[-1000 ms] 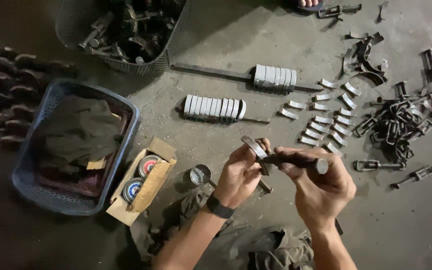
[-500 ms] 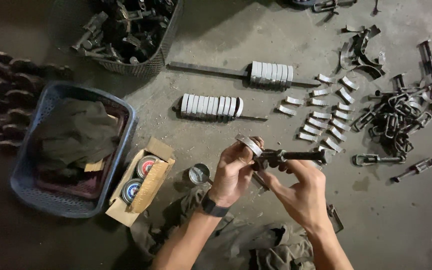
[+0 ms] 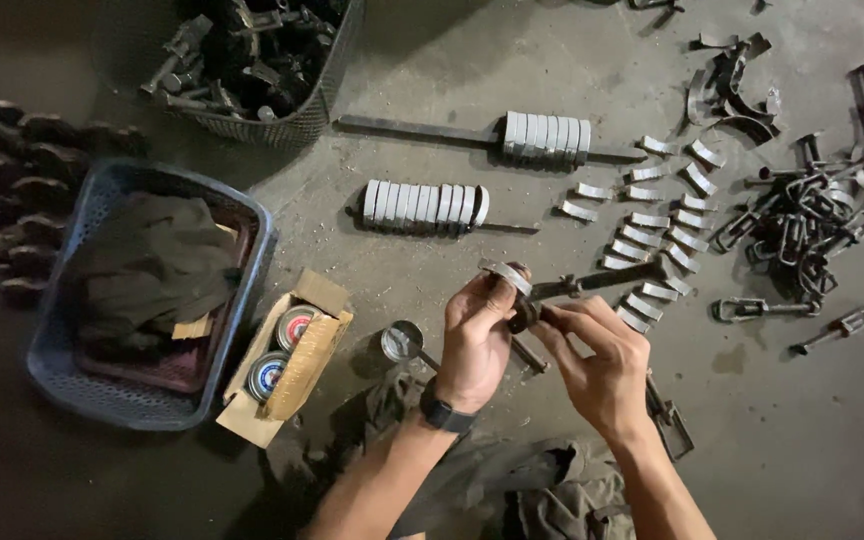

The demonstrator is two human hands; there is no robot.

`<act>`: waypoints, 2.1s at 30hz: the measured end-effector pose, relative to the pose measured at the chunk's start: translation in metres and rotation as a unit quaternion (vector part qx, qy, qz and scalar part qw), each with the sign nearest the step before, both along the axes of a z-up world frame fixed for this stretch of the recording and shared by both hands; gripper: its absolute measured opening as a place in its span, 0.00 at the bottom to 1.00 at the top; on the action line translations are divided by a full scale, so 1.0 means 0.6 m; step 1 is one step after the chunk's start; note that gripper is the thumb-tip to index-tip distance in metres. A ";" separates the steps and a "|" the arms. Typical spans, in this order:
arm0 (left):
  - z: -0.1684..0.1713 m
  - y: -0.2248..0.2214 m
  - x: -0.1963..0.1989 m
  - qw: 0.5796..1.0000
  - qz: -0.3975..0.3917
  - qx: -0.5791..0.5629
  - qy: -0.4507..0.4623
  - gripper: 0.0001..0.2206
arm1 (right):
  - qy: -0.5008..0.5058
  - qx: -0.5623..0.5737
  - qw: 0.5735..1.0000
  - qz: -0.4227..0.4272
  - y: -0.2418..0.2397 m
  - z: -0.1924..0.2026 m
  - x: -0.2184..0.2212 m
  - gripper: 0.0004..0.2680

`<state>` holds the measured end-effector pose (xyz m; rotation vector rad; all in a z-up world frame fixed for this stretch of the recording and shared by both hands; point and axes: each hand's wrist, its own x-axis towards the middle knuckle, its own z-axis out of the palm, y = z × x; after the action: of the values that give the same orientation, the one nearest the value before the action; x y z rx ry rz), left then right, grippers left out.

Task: Assembling and fitting metal motorcycle brake components together by hand on the workshop floor.

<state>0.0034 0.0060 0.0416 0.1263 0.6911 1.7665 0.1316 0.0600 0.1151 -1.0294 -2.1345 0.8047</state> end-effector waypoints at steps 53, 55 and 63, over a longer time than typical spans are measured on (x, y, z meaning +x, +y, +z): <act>0.087 0.029 -0.035 0.664 -0.241 0.068 0.705 0.28 | 0.083 -0.436 0.891 -0.096 -0.080 -0.158 0.188 0.17; 0.096 0.039 -0.038 0.654 -0.262 0.064 0.707 0.29 | 0.122 -0.447 0.881 -0.097 -0.083 -0.158 0.175 0.16; -0.032 0.029 -0.013 0.917 -0.048 0.048 0.394 0.21 | 0.387 -0.660 0.631 -0.128 -0.102 -0.124 0.055 0.15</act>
<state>-0.0045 0.0232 0.0222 0.9623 1.1401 1.6278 0.1649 -0.0010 0.0407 -1.1701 -0.3675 2.2319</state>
